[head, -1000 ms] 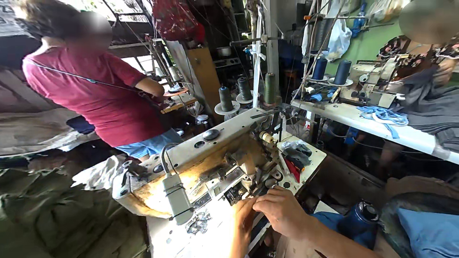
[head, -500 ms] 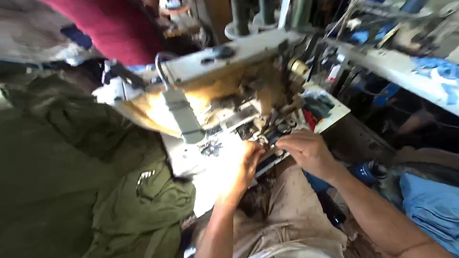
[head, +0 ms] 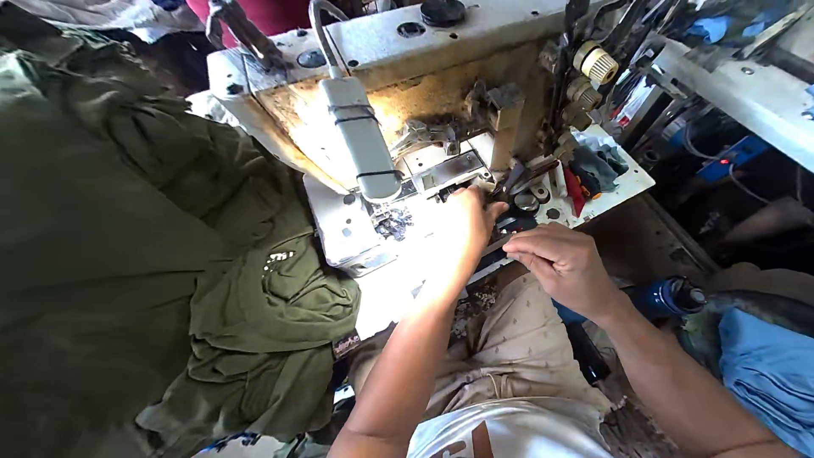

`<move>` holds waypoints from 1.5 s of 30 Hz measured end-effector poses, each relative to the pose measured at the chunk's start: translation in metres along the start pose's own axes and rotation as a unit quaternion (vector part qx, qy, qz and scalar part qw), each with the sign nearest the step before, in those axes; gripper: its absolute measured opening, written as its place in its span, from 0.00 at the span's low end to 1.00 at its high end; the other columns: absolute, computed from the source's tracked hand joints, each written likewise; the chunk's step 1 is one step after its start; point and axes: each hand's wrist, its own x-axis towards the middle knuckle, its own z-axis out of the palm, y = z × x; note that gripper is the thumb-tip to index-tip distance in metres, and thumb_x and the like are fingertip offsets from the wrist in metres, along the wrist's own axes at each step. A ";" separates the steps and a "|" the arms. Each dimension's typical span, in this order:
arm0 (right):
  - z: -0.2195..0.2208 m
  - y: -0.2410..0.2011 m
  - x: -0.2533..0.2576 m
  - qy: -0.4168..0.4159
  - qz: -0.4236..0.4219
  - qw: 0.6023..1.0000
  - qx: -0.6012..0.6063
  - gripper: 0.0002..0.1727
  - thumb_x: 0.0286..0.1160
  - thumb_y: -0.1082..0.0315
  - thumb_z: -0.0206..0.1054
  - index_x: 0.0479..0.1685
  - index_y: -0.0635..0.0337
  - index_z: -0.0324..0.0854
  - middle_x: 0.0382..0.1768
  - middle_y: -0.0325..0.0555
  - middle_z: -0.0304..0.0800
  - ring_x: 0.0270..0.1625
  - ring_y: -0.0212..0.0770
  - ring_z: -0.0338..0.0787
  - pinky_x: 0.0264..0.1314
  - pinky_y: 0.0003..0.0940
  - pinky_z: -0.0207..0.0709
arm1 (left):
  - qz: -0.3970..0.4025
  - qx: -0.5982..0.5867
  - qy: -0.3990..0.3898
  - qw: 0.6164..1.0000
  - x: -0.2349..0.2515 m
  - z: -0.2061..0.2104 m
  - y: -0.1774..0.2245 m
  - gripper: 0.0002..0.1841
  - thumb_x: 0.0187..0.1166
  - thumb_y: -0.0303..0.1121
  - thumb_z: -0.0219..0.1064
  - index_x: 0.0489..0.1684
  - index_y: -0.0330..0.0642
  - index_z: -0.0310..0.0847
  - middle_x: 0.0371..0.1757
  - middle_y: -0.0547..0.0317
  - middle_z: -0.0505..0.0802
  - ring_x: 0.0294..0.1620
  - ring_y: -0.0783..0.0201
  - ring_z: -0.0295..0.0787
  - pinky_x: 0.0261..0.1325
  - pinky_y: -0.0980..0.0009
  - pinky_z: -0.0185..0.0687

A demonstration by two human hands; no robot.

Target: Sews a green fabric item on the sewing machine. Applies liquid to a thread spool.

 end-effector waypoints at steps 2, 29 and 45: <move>-0.004 -0.002 -0.006 0.000 0.009 1.000 0.012 0.07 0.79 0.68 0.72 0.46 0.52 0.96 0.49 0.34 0.97 0.52 0.31 0.93 0.58 0.34 0.87 | -0.035 0.034 -0.019 0.999 0.013 0.009 0.006 0.24 0.73 0.55 0.76 0.43 0.38 0.88 0.43 0.43 0.93 0.48 0.41 0.91 0.50 0.38 0.84; -0.158 0.223 0.313 0.264 0.267 0.916 -0.138 0.55 0.47 0.45 0.90 0.77 0.65 0.68 0.72 0.69 0.74 0.68 0.65 0.83 0.64 0.61 0.82 | 0.243 -0.148 0.047 0.957 0.008 0.016 -0.042 0.06 0.80 0.32 0.71 0.43 0.48 0.95 0.56 0.68 0.96 0.59 0.73 0.92 0.64 0.72 0.89; -0.185 0.294 0.343 0.187 0.195 0.963 -0.016 0.54 0.36 0.68 0.91 0.77 0.60 0.67 0.60 0.56 0.88 0.61 0.50 0.91 0.65 0.56 0.86 | 0.233 -0.174 0.022 0.956 0.006 0.014 -0.041 0.05 0.81 0.30 0.71 0.43 0.42 0.94 0.58 0.59 0.96 0.60 0.69 0.92 0.65 0.69 0.89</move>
